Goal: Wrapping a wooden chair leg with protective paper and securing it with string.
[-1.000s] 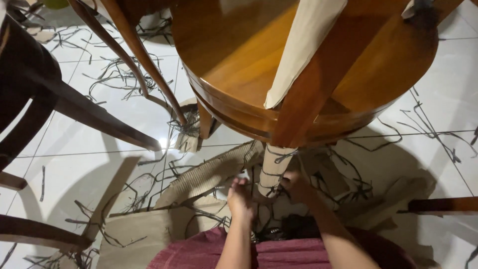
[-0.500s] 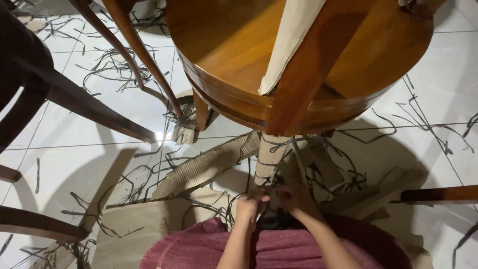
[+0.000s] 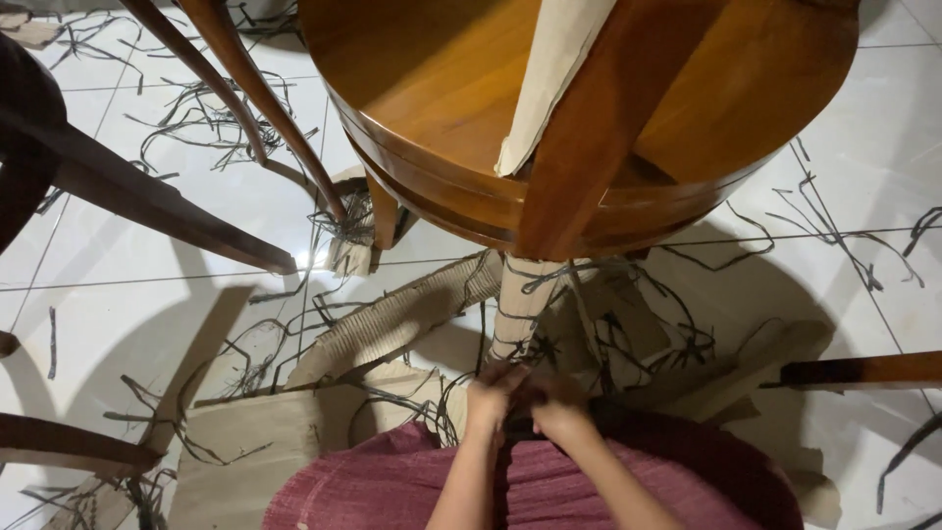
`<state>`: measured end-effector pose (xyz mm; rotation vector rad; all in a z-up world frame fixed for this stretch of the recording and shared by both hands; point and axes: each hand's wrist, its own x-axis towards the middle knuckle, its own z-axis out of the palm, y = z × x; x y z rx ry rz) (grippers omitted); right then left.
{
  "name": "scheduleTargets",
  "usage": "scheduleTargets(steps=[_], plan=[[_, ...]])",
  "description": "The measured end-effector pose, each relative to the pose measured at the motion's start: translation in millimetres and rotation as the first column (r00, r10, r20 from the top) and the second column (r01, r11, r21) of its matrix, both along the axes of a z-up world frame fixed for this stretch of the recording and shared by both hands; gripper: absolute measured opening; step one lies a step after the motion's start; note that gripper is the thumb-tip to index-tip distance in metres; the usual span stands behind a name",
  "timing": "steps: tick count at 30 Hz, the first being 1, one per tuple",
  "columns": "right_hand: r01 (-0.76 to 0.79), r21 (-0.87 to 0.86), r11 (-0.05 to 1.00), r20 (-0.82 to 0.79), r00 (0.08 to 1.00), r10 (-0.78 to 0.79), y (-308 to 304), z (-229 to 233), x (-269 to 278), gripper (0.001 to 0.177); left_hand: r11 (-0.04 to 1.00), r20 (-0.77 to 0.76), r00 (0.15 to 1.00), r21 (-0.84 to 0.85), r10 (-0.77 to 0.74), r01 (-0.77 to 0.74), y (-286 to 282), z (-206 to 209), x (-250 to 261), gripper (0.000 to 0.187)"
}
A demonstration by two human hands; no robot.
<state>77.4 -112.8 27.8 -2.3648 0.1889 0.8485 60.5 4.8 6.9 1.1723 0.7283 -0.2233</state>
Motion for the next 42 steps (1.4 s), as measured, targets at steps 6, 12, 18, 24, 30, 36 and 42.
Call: scheduleTargets(steps=[6, 12, 18, 24, 30, 36, 42], plan=[[-0.008, 0.162, 0.987, 0.388, 0.92, -0.057, -29, -79, 5, 0.018, 0.934, 0.021, 0.963, -0.248, 0.27, -0.257, -17, -15, -6, 0.017], [0.16, 0.429, 0.889, 0.431, 0.829, -0.357, -22, -94, 9, 0.017, 0.912, -0.199, 0.933, -0.227, 0.3, -0.342, -28, -7, -11, 0.037], [0.076, 0.355, 0.932, 0.382, 0.898, -0.219, -9, -41, 1, 0.037, 0.918, -0.078, 0.939, -0.197, 0.335, -0.344, -30, -18, -15, 0.018], [0.167, 0.344, 0.924, 0.383, 0.874, -0.301, -5, -37, 3, 0.01, 0.947, -0.105, 0.951, -0.107, 0.291, -0.302, -29, -3, -16, 0.031], [0.189, 0.334, 0.923, 0.273, 0.918, -0.287, 8, -5, 15, 0.026, 0.983, -0.157, 0.972, 0.075, 0.177, -0.167, -21, 15, -22, 0.04], [0.475, 0.317, 0.821, -0.127, 0.879, -0.459, 16, -9, 18, 0.018, 0.98, -0.145, 0.97, 0.048, 0.198, -0.193, -25, 7, -22, 0.022], [0.264, 0.342, 0.902, 0.291, 0.883, -0.369, 7, -63, 21, 0.023, 0.988, -0.128, 0.986, 0.129, 0.103, -0.086, -25, 8, -21, 0.033]])
